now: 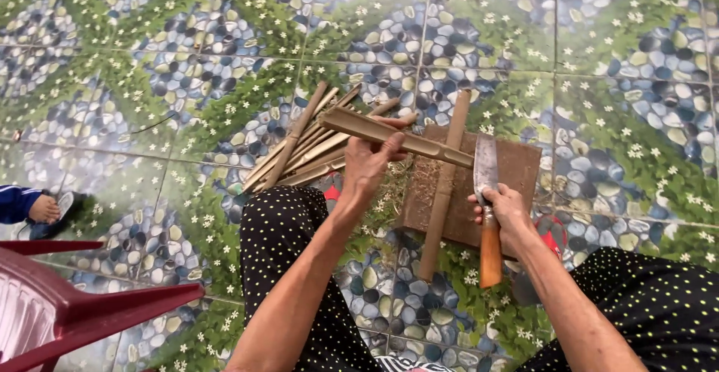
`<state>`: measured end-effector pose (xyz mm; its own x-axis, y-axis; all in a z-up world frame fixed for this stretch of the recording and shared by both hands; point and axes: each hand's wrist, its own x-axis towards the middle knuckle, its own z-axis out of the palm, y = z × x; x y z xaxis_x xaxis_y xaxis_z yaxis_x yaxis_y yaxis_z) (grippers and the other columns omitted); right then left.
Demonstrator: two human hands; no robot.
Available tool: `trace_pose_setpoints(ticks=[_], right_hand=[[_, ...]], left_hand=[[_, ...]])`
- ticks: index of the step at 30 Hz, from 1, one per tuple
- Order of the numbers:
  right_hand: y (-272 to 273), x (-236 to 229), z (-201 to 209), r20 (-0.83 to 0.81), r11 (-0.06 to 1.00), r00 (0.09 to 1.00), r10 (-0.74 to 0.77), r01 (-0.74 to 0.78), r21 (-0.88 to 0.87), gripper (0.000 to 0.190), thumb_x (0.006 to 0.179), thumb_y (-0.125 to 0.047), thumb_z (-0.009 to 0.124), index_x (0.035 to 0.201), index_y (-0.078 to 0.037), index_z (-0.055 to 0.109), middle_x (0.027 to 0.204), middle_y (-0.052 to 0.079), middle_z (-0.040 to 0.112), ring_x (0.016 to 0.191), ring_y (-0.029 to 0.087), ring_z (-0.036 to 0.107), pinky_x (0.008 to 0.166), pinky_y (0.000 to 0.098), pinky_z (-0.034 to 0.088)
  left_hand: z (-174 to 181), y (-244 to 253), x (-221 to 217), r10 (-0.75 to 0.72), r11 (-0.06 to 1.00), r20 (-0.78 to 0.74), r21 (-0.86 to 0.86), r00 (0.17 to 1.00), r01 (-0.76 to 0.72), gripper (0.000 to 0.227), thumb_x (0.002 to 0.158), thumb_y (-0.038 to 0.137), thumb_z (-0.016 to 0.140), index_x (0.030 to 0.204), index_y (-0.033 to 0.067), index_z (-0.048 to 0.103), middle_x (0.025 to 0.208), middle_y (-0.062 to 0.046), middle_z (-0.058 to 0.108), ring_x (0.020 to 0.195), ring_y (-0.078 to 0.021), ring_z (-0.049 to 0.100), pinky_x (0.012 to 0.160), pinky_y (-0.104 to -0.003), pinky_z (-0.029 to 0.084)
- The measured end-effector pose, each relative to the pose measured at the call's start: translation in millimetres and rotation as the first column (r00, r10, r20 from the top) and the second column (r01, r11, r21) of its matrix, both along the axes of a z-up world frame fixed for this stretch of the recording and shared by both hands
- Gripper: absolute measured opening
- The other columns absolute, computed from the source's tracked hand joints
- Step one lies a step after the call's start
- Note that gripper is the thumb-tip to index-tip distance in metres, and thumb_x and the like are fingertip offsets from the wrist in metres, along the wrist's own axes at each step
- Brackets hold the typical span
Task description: Shaving the outer layer of bamboo strips using a knife on a wooden block to prepare them for use.
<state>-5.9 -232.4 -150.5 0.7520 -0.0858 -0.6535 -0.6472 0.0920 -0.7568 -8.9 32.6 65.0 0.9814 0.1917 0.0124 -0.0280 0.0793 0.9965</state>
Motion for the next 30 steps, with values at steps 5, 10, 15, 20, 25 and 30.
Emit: trace_pose_setpoints(ticks=[5,10,15,20,25,30], right_hand=[[-3,-1,-18,-0.064,0.996,0.996,-0.057,0.061,0.063,0.017,0.099,-0.015,0.056,0.114,-0.009,0.052,0.082,0.015,0.073,0.054,0.017,0.061,0.045,0.0350,0.055],[4,-4,-35,-0.127,0.980,0.987,-0.103,0.122,0.155,0.025,0.103,-0.026,0.058,0.121,-0.010,0.051,0.071,0.005,0.063,0.049,0.011,0.052,0.042,0.0287,0.048],[23,-8,12,-0.129,0.955,0.988,-0.089,0.122,0.271,0.031,0.105,-0.032,0.059,0.121,-0.012,0.042,0.064,0.000,0.044,0.047,0.009,0.040,0.040,0.0248,0.038],[46,-17,59,-0.091,0.946,0.995,-0.034,0.061,0.317,0.025,0.104,-0.035,0.061,0.110,-0.015,0.046,0.061,-0.002,0.041,0.044,0.008,0.038,0.039,0.0242,0.036],[62,-26,107,-0.056,0.918,0.996,0.074,-0.046,0.393,0.023,0.101,-0.039,0.067,0.098,-0.020,0.055,0.058,-0.003,0.040,0.041,0.008,0.038,0.037,0.0240,0.037],[64,-28,113,-0.023,0.929,0.997,0.079,-0.065,0.364,0.025,0.101,-0.041,0.067,0.095,-0.019,0.057,0.058,-0.001,0.044,0.041,0.009,0.040,0.037,0.0255,0.039]], left_hand=[[6,4,-3,-0.010,1.000,-0.021,-0.019,1.000,0.009,0.030,0.094,0.023,0.074,0.115,0.0028,0.072,0.102,-0.025,0.073,0.089,-0.0290,0.075,0.081,-0.034,0.066],[-23,9,4,0.027,0.999,-0.037,-0.021,0.999,-0.028,0.026,0.091,0.017,0.079,0.114,0.0053,0.075,0.099,-0.022,0.075,0.086,-0.0284,0.076,0.076,-0.035,0.069],[-88,27,12,0.079,0.996,-0.048,-0.028,0.996,-0.081,0.025,0.088,0.015,0.083,0.108,0.0031,0.077,0.098,-0.025,0.075,0.085,-0.0316,0.077,0.074,-0.036,0.069],[-25,8,2,0.059,0.997,-0.011,-0.052,0.998,-0.059,0.024,0.090,0.011,0.077,0.109,-0.0035,0.072,0.103,-0.027,0.072,0.093,-0.0328,0.075,0.078,-0.033,0.068],[-11,3,1,0.059,0.996,-0.006,-0.066,0.998,-0.060,0.022,0.090,0.010,0.077,0.108,-0.0023,0.072,0.101,-0.025,0.072,0.092,-0.0339,0.076,0.075,-0.033,0.069],[-10,-2,-2,0.017,0.999,0.013,-0.041,1.000,-0.016,0.024,0.091,0.010,0.075,0.109,-0.0051,0.069,0.103,-0.026,0.070,0.097,-0.0354,0.074,0.079,-0.035,0.069]])
